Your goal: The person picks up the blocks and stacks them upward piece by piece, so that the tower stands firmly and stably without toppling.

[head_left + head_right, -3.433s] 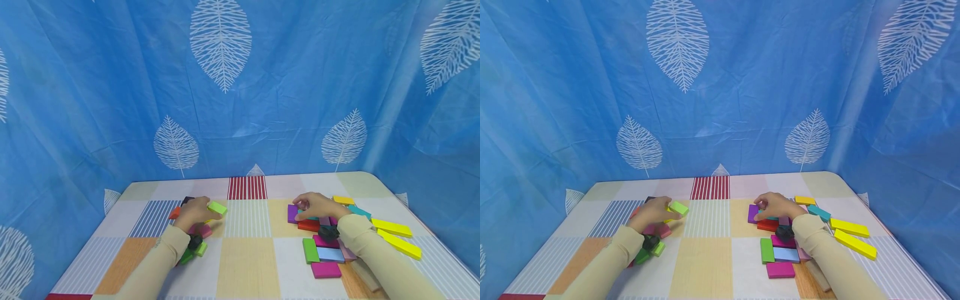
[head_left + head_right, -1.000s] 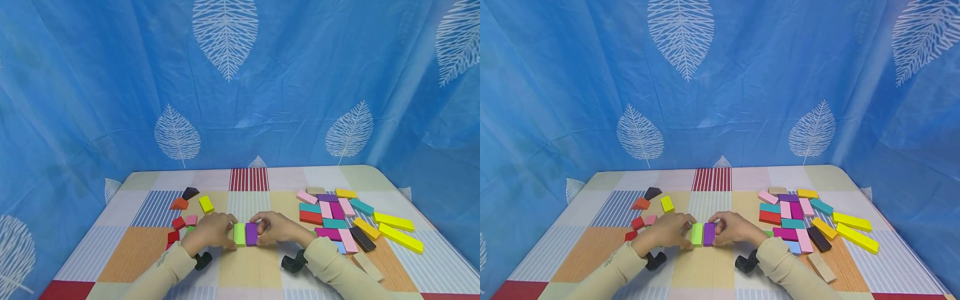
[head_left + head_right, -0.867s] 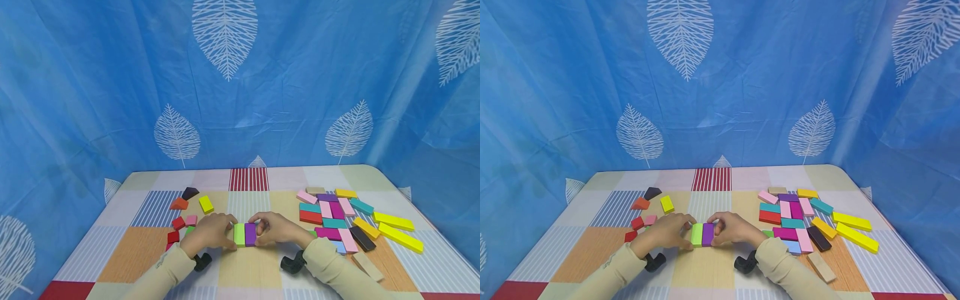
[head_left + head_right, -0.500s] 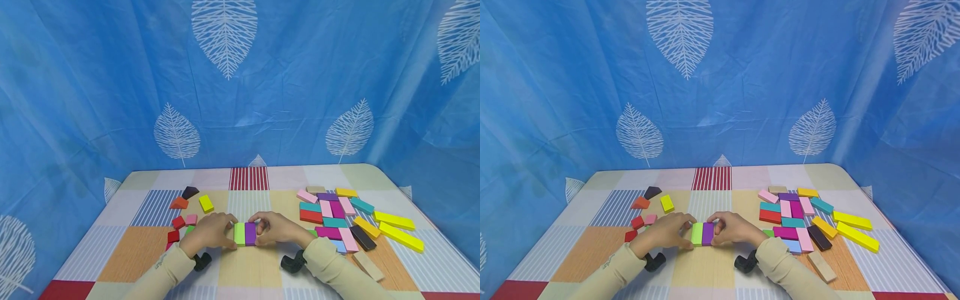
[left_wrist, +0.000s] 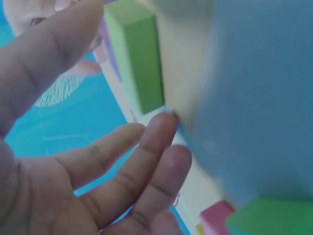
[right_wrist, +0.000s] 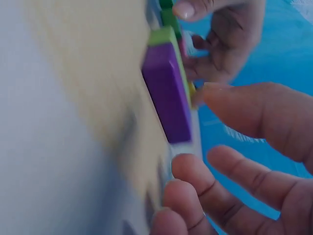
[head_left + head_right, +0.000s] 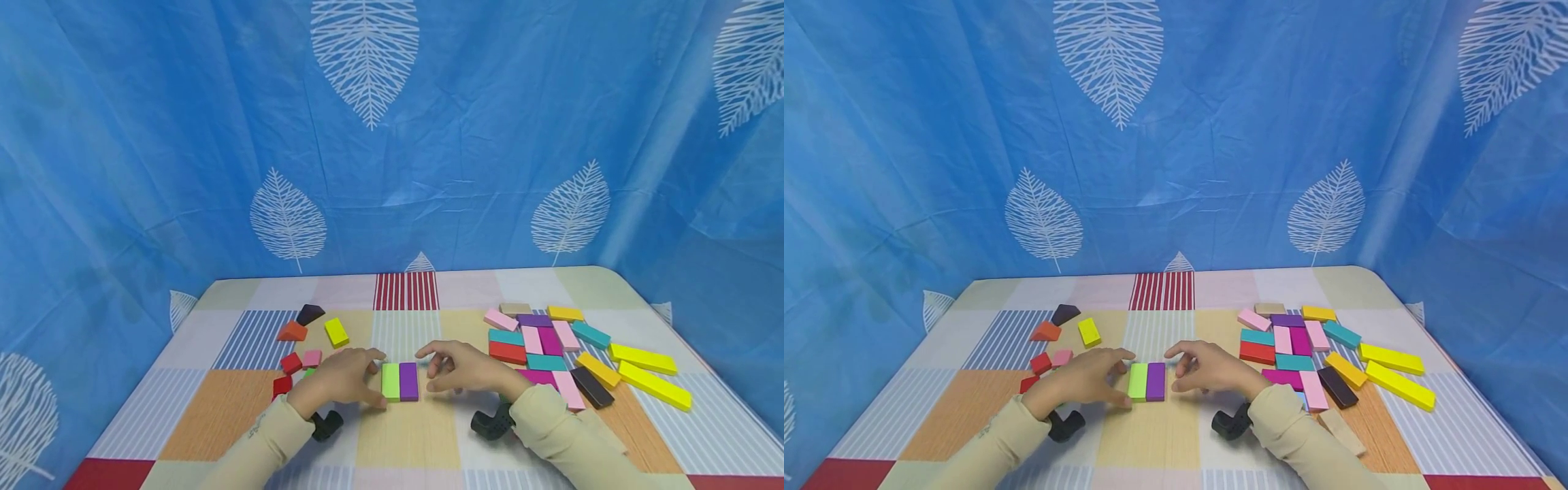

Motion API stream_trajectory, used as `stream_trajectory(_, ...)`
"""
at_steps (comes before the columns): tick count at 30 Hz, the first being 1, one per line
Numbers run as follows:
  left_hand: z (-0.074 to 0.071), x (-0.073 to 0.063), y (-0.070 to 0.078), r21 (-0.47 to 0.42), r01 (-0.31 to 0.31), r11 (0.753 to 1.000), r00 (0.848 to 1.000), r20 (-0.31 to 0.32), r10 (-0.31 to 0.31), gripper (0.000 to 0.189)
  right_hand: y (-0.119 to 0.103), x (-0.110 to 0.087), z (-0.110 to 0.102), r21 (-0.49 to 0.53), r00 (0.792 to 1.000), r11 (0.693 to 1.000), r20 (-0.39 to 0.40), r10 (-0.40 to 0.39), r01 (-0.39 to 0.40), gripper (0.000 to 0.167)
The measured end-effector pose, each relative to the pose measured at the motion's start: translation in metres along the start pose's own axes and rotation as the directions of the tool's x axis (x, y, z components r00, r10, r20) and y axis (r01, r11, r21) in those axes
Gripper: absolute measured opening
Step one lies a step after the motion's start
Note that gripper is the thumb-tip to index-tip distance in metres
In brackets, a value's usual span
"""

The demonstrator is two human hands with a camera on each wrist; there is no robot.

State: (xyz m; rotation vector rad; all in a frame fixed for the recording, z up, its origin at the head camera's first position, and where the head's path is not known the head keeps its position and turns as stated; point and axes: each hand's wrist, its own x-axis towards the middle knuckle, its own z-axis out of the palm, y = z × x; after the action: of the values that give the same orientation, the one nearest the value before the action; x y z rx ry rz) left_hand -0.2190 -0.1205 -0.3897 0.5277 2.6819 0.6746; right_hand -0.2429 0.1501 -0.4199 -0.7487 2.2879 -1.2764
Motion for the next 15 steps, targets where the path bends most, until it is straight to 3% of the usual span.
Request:
stream_trajectory(5, -0.015, -0.001, -0.010, -0.068, -0.040, 0.997, 0.999, 0.001, 0.040, 0.065, 0.006, -0.017, -0.024, -0.049, 0.997, 0.997, -0.042, -0.062, 0.060, 0.042)
stream_trajectory(9, -0.029, 0.004, -0.024, -0.086, -0.088, 0.992, 0.995, -0.051, 0.083, 0.055, 0.010, -0.032, -0.045, -0.155, 0.987, 0.984, -0.121, -0.106, 0.086, 0.030)
stream_trajectory(12, -0.039, 0.009, -0.032, -0.063, -0.080, 0.995, 0.991, -0.111, 0.073, 0.052, 0.013, -0.044, -0.059, -0.249, 0.977, 0.968, -0.195, -0.086, 0.036, 0.023)
stream_trajectory(15, -0.047, 0.012, -0.038, -0.035, -0.020, 0.999, 0.990, -0.141, 0.015, 0.052, 0.016, -0.057, -0.071, -0.336, 0.965, 0.941, -0.257, -0.041, -0.050, 0.020)
